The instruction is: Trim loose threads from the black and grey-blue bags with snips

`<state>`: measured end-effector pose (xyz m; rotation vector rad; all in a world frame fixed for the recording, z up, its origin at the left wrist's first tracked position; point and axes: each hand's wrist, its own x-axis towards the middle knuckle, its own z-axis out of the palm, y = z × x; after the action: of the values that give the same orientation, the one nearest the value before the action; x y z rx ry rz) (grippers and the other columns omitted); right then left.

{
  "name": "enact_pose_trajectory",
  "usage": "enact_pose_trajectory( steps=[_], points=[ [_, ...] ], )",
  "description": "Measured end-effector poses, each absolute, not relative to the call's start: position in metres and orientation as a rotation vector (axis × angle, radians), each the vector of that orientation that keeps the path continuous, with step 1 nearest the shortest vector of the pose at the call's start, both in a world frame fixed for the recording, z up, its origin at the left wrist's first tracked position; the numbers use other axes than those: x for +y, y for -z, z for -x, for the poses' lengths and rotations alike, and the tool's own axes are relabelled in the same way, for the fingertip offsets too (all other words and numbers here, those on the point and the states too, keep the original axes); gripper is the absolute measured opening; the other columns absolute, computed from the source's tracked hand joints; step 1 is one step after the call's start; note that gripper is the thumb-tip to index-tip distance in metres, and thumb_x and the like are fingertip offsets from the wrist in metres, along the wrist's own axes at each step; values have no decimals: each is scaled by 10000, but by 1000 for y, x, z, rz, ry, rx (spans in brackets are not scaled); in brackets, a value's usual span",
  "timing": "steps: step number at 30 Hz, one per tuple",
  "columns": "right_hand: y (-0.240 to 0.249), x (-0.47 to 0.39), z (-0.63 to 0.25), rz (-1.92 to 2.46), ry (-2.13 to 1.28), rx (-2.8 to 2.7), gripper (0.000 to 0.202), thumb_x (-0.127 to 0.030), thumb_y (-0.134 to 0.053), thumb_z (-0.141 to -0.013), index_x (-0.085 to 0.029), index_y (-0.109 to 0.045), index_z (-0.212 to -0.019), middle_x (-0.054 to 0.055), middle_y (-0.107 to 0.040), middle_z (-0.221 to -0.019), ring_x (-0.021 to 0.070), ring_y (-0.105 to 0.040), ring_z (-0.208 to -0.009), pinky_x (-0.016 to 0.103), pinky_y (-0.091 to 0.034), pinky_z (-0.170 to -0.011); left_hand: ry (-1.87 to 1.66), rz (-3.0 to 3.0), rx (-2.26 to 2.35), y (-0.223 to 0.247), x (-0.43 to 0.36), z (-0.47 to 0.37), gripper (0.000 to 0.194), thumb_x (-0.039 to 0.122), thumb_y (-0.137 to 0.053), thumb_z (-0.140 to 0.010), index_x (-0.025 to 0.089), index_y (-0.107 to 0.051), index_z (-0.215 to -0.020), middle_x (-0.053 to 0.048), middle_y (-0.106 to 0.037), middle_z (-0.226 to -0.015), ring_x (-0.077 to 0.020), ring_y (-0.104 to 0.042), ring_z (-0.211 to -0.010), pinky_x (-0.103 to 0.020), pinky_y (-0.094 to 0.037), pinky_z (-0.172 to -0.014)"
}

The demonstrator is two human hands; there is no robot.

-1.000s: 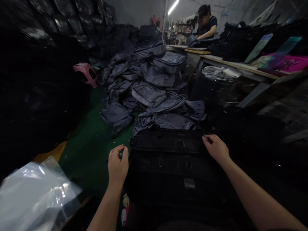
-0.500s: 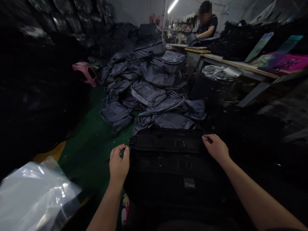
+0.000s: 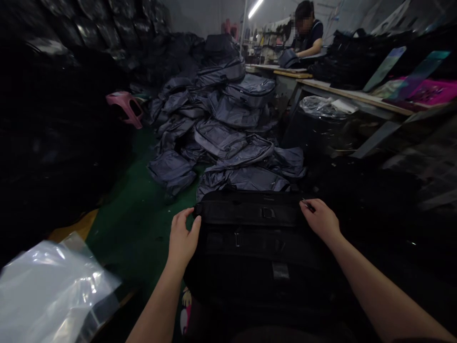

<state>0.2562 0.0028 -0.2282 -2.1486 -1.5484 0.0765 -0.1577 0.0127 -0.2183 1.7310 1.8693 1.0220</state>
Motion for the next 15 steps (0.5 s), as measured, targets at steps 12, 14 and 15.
enact_pose_trajectory(
  steps=[12,14,15],
  points=[
    [228,2,-255,2145,-66,-1542,274,-462,-482,-838,-267,-663,-901,-3,-648,-988,161,-613,-740,258,-436,-580,-919,-1736,1803,211,10,155,517,491,-444,-849,322,-422,-1337,-81,-432,-1301,-241,-488,-1152,-405,-444,-936],
    [228,2,-255,2153,-60,-1540,270,-459,-484,-839,-268,-663,-902,-7,-648,-992,159,-612,-743,258,-436,-585,-892,-1752,1803,208,10,154,516,493,-436,-853,329,-418,-1342,-80,-430,-1313,-250,-472,-1176,-403,-442,-933],
    [227,2,-255,2155,-59,-1543,268,-456,-485,-838,-266,-663,-900,-8,-649,-991,160,-613,-748,259,-436,-587,-871,-1748,1810,207,10,153,520,498,-432,-852,329,-418,-1343,-84,-429,-1320,-258,-473,-1179,-402,-449,-918]
  ],
)
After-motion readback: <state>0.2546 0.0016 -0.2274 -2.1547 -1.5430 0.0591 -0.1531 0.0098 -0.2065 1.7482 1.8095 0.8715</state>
